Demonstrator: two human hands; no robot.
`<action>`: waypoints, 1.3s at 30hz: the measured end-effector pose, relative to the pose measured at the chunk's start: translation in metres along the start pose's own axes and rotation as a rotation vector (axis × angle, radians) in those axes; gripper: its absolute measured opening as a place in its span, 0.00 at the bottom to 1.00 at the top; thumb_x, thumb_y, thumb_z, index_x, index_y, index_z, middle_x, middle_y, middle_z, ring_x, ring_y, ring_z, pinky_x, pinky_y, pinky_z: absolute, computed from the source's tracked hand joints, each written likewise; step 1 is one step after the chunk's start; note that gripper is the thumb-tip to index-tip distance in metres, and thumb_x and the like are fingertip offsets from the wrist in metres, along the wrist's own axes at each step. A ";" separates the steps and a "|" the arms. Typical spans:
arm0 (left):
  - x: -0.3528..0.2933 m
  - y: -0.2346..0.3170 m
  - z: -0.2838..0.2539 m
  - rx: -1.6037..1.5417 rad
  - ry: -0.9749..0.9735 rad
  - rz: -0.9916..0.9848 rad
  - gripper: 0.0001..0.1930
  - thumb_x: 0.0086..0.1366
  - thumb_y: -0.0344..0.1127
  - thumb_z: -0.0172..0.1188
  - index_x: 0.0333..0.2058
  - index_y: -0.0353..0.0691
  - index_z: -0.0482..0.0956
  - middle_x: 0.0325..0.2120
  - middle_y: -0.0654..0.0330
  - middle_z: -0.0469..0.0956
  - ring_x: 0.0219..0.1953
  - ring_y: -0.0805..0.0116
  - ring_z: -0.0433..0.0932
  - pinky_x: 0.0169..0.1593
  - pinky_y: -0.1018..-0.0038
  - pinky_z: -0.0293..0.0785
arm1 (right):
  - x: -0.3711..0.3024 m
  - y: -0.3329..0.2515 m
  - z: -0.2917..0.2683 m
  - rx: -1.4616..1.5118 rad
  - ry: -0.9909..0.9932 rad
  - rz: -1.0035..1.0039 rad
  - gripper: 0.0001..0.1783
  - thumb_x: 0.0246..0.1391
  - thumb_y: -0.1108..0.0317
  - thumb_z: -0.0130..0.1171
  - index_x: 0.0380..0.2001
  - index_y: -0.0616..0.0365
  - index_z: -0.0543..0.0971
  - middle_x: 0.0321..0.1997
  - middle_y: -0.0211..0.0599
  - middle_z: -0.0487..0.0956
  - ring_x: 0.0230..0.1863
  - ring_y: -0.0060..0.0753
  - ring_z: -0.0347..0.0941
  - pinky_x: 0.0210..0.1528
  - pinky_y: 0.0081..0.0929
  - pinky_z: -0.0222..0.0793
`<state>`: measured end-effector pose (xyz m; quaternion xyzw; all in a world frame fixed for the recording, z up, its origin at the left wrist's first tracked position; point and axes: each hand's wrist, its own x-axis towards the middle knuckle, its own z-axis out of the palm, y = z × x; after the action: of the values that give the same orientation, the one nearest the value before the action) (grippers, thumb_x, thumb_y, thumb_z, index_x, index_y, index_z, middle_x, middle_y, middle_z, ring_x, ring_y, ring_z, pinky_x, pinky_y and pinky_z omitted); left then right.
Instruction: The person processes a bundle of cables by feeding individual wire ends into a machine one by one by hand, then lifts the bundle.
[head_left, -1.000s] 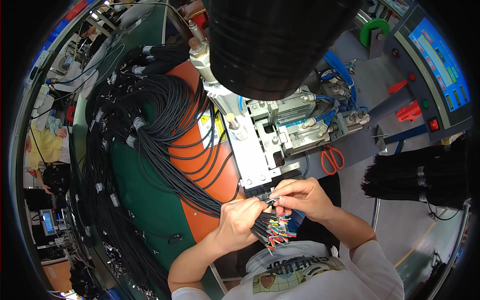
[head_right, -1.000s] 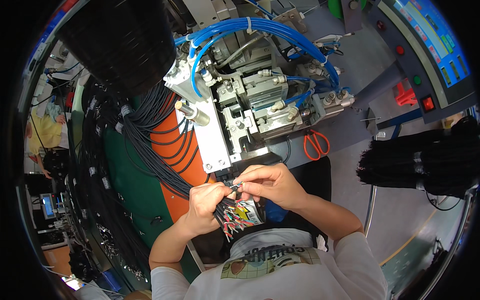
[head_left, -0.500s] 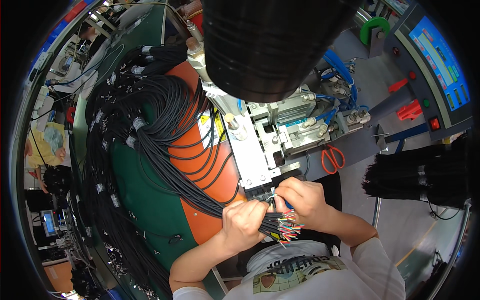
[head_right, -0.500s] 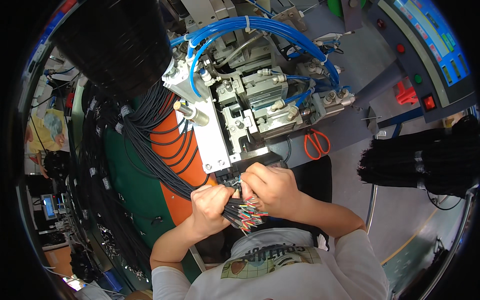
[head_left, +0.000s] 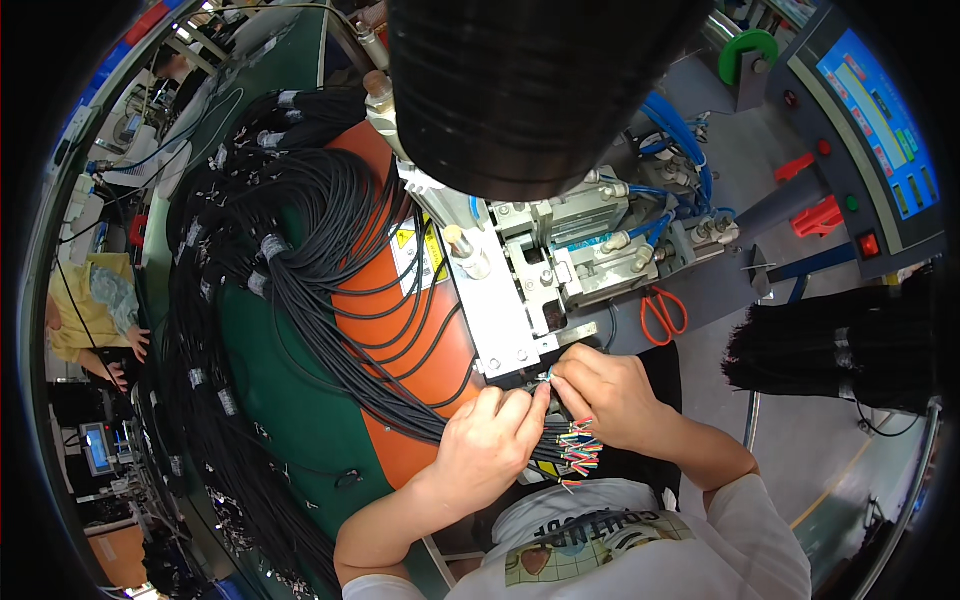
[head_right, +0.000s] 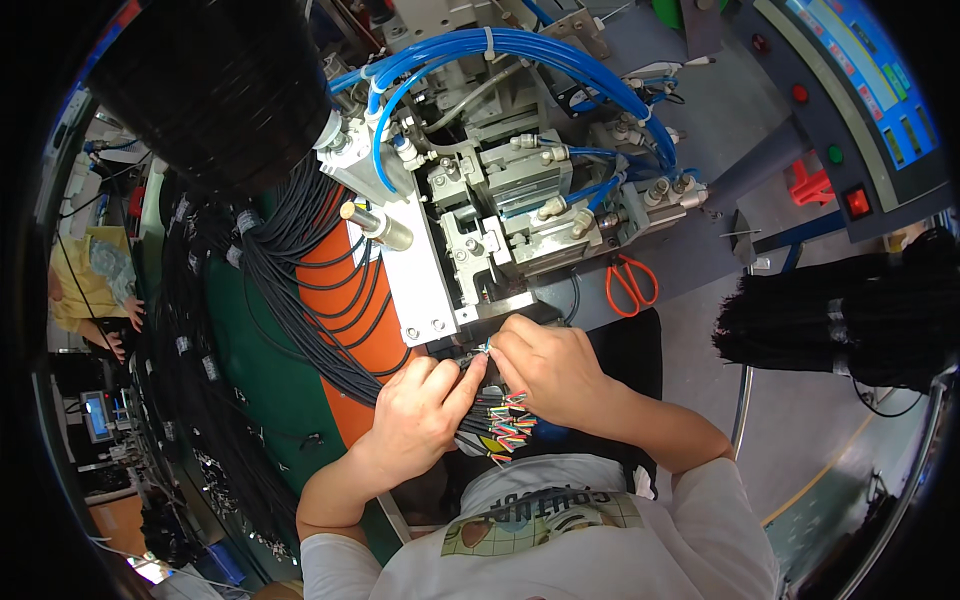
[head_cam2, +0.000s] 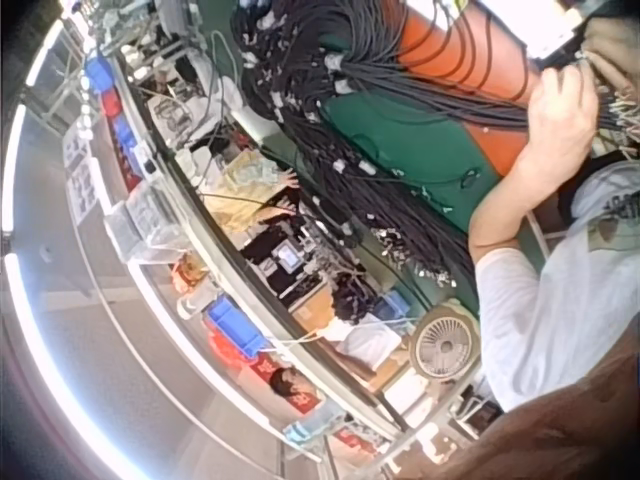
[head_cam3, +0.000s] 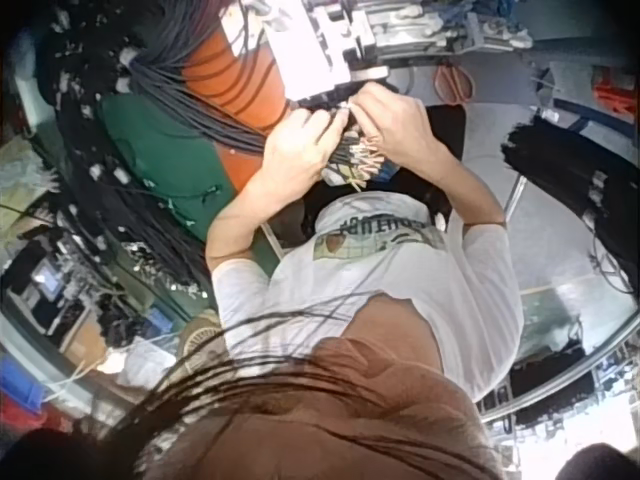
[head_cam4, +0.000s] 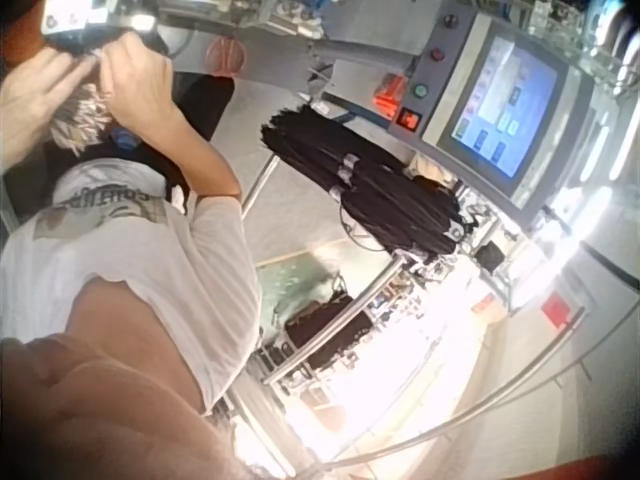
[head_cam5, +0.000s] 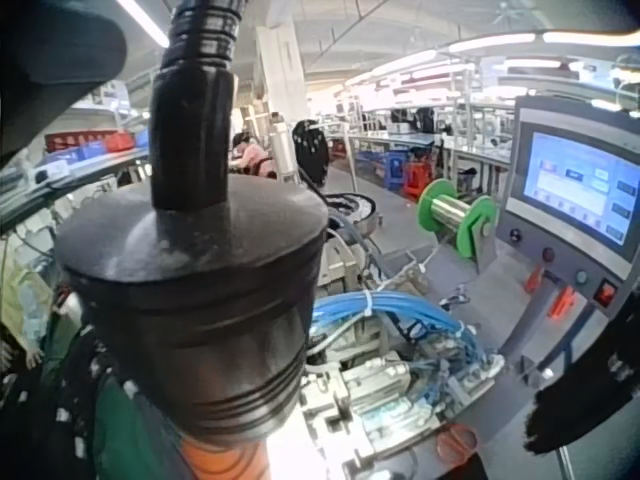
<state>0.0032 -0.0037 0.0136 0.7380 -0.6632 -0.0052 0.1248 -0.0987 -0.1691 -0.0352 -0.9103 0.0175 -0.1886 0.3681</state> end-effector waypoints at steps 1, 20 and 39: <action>0.000 0.002 0.000 0.000 0.000 0.000 0.23 0.50 0.30 0.56 0.48 0.31 0.76 0.27 0.61 0.66 0.30 0.68 0.68 0.29 0.76 0.68 | 0.000 0.000 0.000 -0.008 -0.001 -0.013 0.06 0.46 0.75 0.61 0.30 0.64 0.76 0.28 0.39 0.75 0.22 0.40 0.73 0.22 0.32 0.68; 0.009 0.002 -0.004 0.044 -0.056 -0.032 0.20 0.51 0.31 0.56 0.44 0.30 0.77 0.30 0.60 0.69 0.34 0.66 0.71 0.34 0.73 0.68 | 0.002 0.005 0.002 -0.070 0.078 -0.122 0.09 0.48 0.72 0.61 0.34 0.60 0.77 0.30 0.34 0.76 0.20 0.33 0.75 0.20 0.28 0.70; -0.007 -0.008 0.007 -0.164 0.079 -0.140 0.22 0.48 0.30 0.58 0.45 0.34 0.77 0.32 0.57 0.72 0.34 0.61 0.73 0.37 0.68 0.71 | 0.003 0.010 0.001 0.347 -0.072 0.302 0.06 0.50 0.74 0.62 0.29 0.66 0.76 0.21 0.35 0.74 0.15 0.22 0.68 0.18 0.23 0.61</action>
<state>0.0090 0.0024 0.0040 0.7694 -0.6020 -0.0389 0.2100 -0.0943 -0.1763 -0.0414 -0.8265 0.1079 -0.0989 0.5436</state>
